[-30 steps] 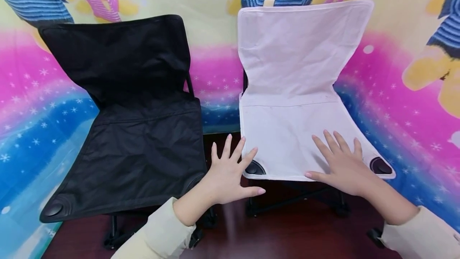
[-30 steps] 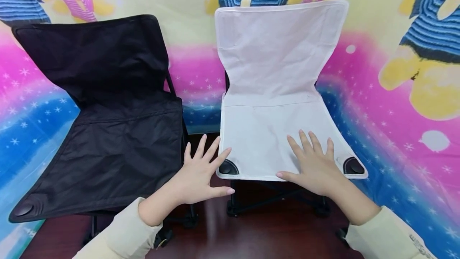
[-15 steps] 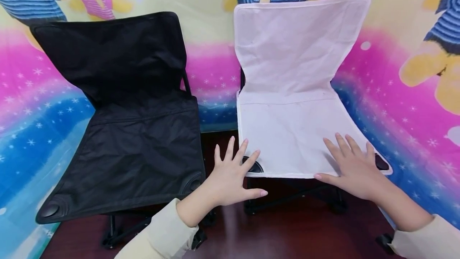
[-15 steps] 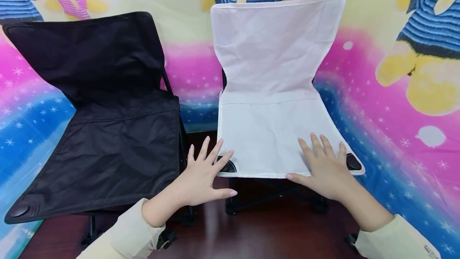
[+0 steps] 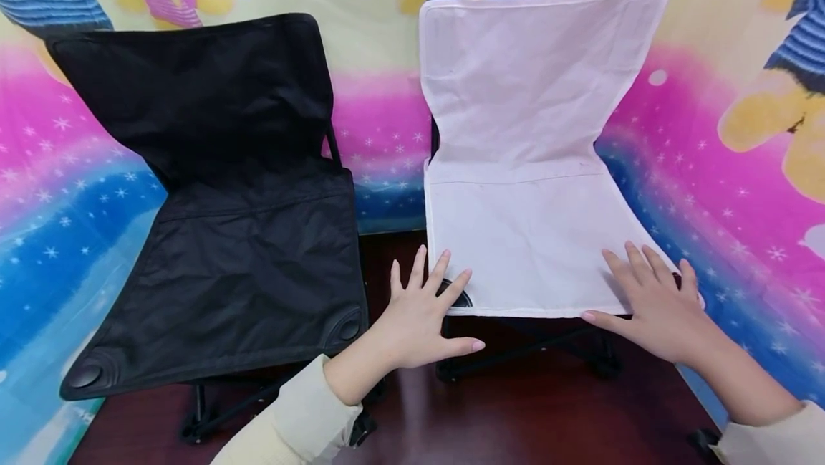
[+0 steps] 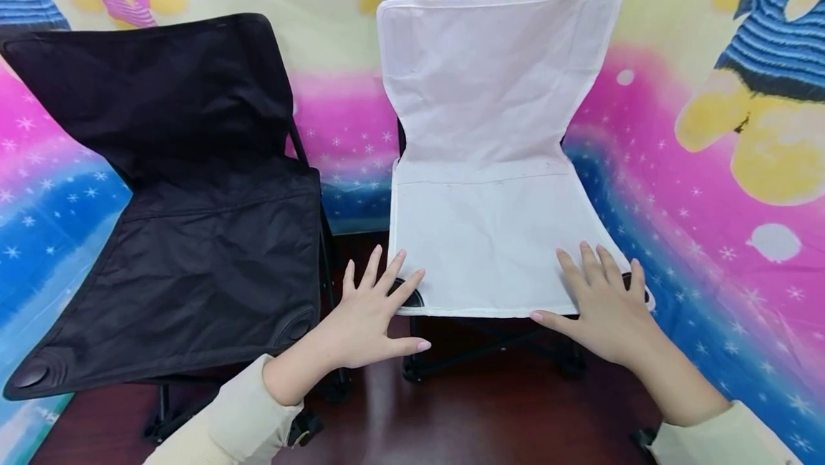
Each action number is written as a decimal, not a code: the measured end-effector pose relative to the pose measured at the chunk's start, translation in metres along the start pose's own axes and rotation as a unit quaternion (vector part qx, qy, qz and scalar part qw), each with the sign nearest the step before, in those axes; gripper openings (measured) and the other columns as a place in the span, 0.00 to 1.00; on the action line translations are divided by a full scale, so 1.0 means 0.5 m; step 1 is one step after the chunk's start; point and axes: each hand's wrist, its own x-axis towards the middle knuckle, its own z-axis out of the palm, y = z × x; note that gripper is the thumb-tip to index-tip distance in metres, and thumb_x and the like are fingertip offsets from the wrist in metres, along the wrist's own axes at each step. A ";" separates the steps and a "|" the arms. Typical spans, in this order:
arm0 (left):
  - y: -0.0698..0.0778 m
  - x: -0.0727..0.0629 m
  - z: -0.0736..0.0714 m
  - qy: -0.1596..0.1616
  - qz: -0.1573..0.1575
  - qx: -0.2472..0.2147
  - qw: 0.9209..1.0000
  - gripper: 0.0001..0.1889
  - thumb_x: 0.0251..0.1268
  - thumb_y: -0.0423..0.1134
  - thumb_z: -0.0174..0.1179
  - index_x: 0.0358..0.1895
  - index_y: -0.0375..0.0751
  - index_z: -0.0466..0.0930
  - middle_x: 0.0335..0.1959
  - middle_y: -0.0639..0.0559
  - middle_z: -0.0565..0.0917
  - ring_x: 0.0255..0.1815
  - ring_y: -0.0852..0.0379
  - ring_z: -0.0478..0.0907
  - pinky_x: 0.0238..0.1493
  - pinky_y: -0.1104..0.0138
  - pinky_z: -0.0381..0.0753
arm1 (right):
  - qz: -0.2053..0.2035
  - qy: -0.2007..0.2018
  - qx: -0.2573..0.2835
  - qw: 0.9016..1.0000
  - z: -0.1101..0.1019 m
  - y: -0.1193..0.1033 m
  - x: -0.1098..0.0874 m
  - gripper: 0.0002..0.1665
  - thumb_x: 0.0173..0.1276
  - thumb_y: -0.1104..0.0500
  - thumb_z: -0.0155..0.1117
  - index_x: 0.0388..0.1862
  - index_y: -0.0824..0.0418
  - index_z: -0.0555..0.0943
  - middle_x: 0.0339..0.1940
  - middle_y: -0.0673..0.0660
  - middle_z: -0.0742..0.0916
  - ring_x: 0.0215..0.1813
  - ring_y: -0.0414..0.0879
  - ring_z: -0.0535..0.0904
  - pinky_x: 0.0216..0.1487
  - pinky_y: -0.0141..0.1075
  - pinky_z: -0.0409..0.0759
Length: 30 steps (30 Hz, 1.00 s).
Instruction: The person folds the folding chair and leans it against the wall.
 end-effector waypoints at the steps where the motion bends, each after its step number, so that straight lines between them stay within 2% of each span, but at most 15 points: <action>1: 0.000 0.001 0.001 -0.001 0.000 -0.001 1.000 0.46 0.44 0.76 0.33 0.67 0.57 0.43 0.68 0.47 0.40 0.64 0.43 0.23 0.54 0.38 0.32 | 0.002 0.000 0.000 1.000 0.000 0.002 -0.002 0.55 0.52 0.31 0.50 0.68 0.59 0.43 0.65 0.71 0.48 0.64 0.65 0.32 0.50 0.58 0.14; 13: 0.004 0.010 0.012 -0.009 0.005 0.004 1.000 0.46 0.44 0.76 0.34 0.67 0.57 0.43 0.68 0.47 0.40 0.65 0.40 0.28 0.54 0.37 0.33 | 0.022 -0.014 0.007 1.000 0.013 0.033 -0.023 0.55 0.54 0.33 0.50 0.68 0.59 0.39 0.65 0.72 0.45 0.64 0.63 0.26 0.50 0.58 0.14; 19: 0.005 0.010 0.020 -0.013 0.012 -0.015 1.000 0.45 0.46 0.75 0.35 0.67 0.56 0.42 0.68 0.47 0.39 0.65 0.41 0.27 0.54 0.38 0.34 | 0.026 -0.010 0.012 1.000 0.025 0.044 -0.033 0.55 0.54 0.34 0.51 0.68 0.59 0.39 0.65 0.72 0.45 0.64 0.63 0.27 0.50 0.58 0.14; 24: 0.003 0.012 0.024 -0.006 0.019 -0.019 1.000 0.44 0.48 0.73 0.36 0.67 0.56 0.43 0.68 0.46 0.39 0.65 0.41 0.28 0.56 0.39 0.36 | 0.024 0.007 0.016 1.000 0.036 0.051 -0.035 0.55 0.54 0.35 0.53 0.68 0.60 0.40 0.65 0.72 0.45 0.64 0.63 0.28 0.52 0.58 0.16; 30: 0.002 0.015 0.030 0.009 0.026 -0.006 1.000 0.42 0.50 0.71 0.36 0.67 0.55 0.45 0.68 0.46 0.41 0.66 0.42 0.31 0.58 0.42 0.40 | -0.008 0.058 0.038 0.998 0.046 0.059 -0.042 0.53 0.53 0.41 0.59 0.68 0.62 0.45 0.65 0.71 0.50 0.66 0.61 0.32 0.57 0.57 0.23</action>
